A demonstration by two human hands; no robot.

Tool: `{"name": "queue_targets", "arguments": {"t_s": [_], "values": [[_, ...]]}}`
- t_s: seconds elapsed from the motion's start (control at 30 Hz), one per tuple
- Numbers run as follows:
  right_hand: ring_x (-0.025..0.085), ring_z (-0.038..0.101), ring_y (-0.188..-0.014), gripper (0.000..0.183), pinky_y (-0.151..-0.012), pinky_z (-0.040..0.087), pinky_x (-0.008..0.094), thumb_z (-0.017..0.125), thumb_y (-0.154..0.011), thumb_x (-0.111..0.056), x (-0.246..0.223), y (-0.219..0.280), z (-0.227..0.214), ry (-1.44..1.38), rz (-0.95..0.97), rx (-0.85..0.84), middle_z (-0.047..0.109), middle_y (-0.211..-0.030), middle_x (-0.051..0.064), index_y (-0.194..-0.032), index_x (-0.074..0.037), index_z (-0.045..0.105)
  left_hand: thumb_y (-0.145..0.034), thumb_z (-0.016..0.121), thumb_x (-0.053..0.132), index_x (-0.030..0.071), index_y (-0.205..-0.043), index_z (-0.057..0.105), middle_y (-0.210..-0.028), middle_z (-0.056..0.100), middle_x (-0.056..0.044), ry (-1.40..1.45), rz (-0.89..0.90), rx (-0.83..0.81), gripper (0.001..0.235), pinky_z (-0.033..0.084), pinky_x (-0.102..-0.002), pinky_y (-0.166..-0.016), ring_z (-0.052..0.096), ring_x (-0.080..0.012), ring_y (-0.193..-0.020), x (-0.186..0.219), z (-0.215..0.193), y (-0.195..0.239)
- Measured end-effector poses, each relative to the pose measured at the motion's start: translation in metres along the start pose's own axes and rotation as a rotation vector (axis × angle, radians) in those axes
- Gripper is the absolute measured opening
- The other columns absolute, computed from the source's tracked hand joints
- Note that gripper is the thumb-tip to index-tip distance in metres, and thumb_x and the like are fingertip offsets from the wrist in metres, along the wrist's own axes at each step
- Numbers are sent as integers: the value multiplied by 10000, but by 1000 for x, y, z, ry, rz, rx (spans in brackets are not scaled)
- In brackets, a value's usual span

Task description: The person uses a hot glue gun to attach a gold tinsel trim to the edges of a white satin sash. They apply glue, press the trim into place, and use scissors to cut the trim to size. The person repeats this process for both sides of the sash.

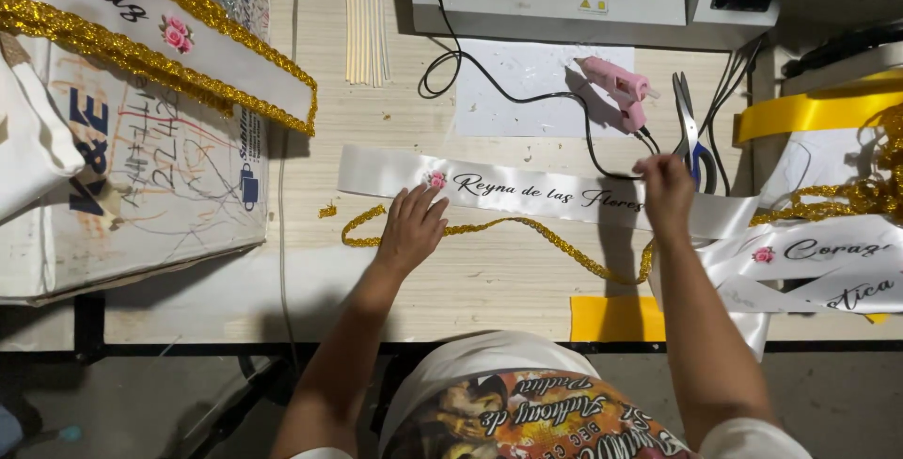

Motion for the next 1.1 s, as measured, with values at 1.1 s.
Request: {"name": "queue_targets", "arguments": {"t_s": [1.1], "values": [[204, 699, -872, 286, -774, 550, 342, 759, -974, -170, -14, -143, 57, 362, 39, -343, 741, -994, 127, -1195, 0, 692, -947, 754, 306, 105, -1075, 692, -1029, 680, -42, -284, -444, 85, 246, 401, -439, -980, 601, -215, -1013, -75, -67, 42]]}}
Point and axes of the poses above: each hand's wrist, its own y-axis away from the middle knuckle, its own z-axis out of the palm, x = y × z, the point moved 3 cm from there along -y, towards the middle knuckle
